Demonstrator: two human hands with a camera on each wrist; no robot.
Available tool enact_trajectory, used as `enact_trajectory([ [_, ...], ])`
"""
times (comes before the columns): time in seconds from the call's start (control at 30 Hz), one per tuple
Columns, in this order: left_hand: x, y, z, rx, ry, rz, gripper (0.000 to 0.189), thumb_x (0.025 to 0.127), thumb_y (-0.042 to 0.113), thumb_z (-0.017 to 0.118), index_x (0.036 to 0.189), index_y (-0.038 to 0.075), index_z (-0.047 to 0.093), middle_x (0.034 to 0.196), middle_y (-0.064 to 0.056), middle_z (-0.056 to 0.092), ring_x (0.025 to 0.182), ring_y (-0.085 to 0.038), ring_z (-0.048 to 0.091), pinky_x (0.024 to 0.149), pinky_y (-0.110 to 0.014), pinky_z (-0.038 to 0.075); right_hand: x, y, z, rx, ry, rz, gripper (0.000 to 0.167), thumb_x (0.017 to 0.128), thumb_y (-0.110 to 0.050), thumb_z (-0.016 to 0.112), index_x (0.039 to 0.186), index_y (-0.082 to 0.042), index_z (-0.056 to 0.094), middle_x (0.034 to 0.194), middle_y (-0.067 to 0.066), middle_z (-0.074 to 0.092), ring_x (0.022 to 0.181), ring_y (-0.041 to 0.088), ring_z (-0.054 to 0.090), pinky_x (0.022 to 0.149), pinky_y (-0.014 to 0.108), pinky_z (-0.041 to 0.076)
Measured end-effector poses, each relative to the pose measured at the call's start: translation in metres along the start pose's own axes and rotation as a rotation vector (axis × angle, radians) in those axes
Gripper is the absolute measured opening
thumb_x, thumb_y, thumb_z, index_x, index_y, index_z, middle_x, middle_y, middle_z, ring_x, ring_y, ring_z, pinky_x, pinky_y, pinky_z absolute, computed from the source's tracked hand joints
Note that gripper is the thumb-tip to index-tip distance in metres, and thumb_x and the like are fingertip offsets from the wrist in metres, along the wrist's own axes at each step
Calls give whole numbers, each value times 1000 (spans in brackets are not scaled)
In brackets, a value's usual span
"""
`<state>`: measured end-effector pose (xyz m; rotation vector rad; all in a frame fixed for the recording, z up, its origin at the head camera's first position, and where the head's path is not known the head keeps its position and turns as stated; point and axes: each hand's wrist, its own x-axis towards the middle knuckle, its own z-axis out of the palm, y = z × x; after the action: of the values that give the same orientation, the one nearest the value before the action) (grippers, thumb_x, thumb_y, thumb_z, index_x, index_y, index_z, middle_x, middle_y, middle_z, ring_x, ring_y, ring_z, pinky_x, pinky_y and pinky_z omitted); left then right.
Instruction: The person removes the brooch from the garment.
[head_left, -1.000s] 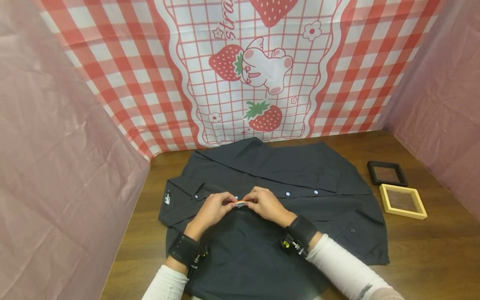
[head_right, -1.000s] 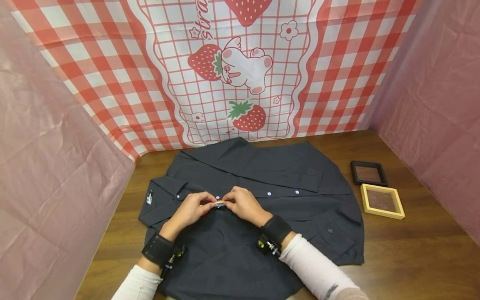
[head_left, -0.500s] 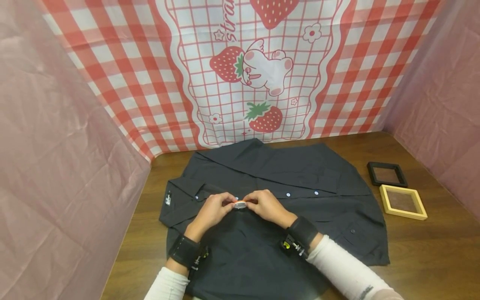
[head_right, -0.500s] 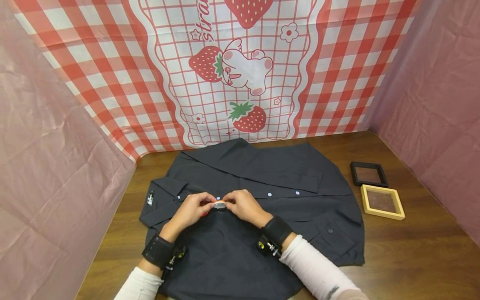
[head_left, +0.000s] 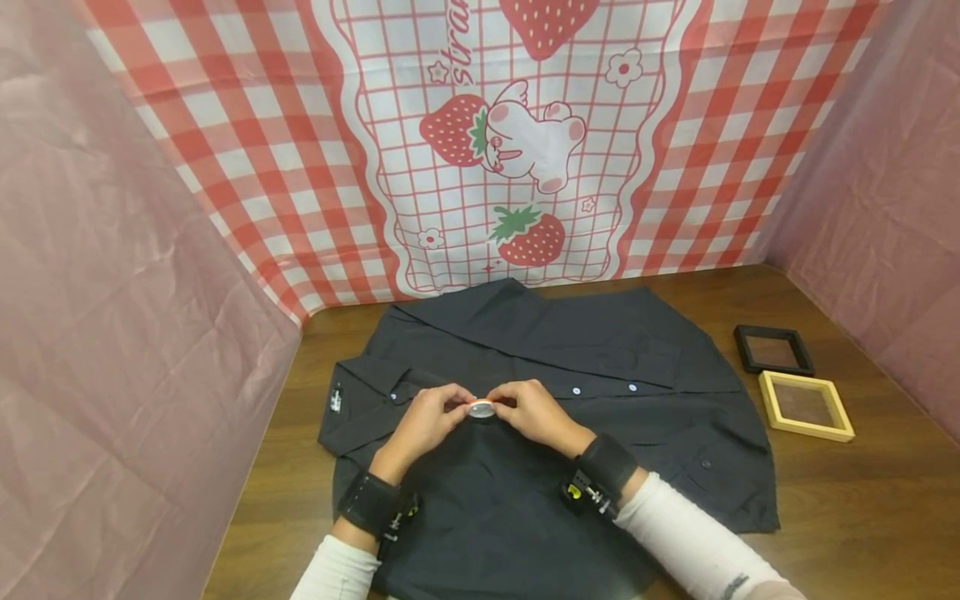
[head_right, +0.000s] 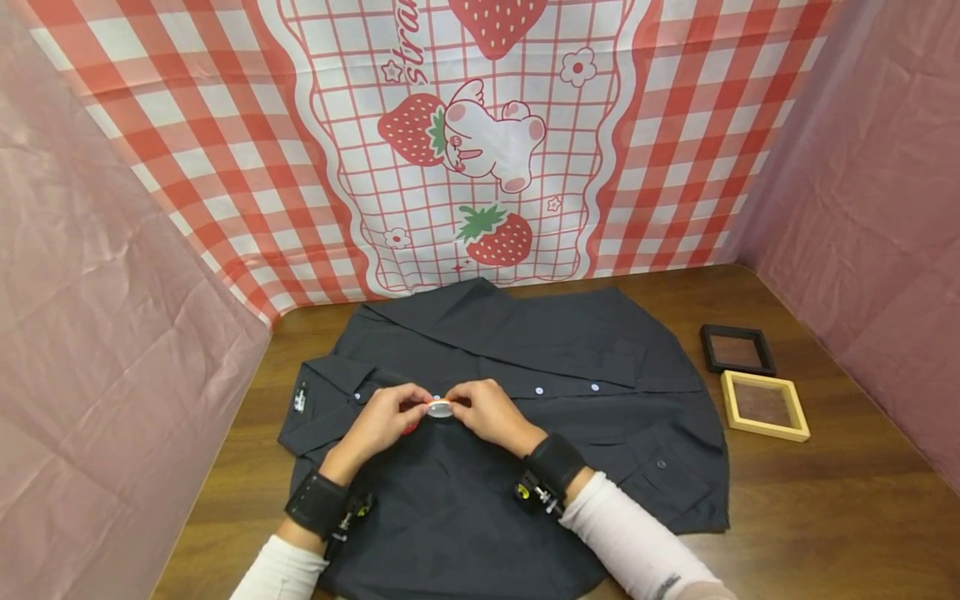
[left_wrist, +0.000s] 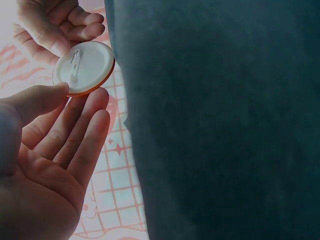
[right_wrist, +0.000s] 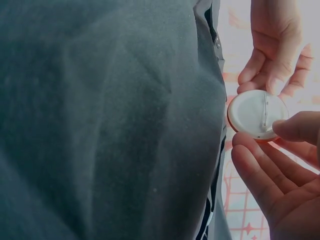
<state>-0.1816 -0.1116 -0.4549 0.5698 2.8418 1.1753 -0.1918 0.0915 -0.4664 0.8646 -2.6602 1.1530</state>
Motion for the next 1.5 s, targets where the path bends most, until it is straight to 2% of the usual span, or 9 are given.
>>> enact_trajectory([
  [0.17,-1,0,0,-12,14,4,8,91,14,68,97,11,72,88,-1,72,64,-8,59,58,-20,48,-1,-1,1,39,7,27,9,89,-12,69,94,-8,76,88,3,75,74,5,62,66,19,50],
  [0.37,0,1,-1,20,78,24,7,90,14,69,96,11,72,93,-2,75,81,-13,69,73,-31,57,1,-3,0,155,-17,90,11,87,-9,69,96,-5,74,84,6,74,67,3,61,60,17,50],
  [0.53,2,4,-5,-1,113,30,8,90,13,69,97,10,72,94,-4,75,83,-16,71,76,-36,58,5,-8,-4,177,30,75,11,87,-10,71,96,-3,73,84,9,74,68,6,63,61,18,50],
  [0.87,2,6,-8,-38,105,36,10,91,13,68,98,8,72,93,-5,75,80,-15,69,74,-34,58,6,-12,-3,197,81,83,14,85,-12,75,94,-2,73,80,8,72,67,6,61,60,17,49],
  [1.2,2,6,-8,-93,136,51,9,88,11,70,96,7,73,89,-7,75,78,-15,70,73,-31,57,8,-12,-3,206,107,83,12,82,-5,76,93,-1,72,77,8,71,65,6,59,59,18,48],
  [1.5,-2,6,-6,-141,141,38,9,87,9,71,96,6,73,86,-7,74,76,-14,69,70,-24,55,5,-15,0,202,140,96,13,81,-7,77,91,-1,73,76,7,71,64,5,58,58,17,48],
])
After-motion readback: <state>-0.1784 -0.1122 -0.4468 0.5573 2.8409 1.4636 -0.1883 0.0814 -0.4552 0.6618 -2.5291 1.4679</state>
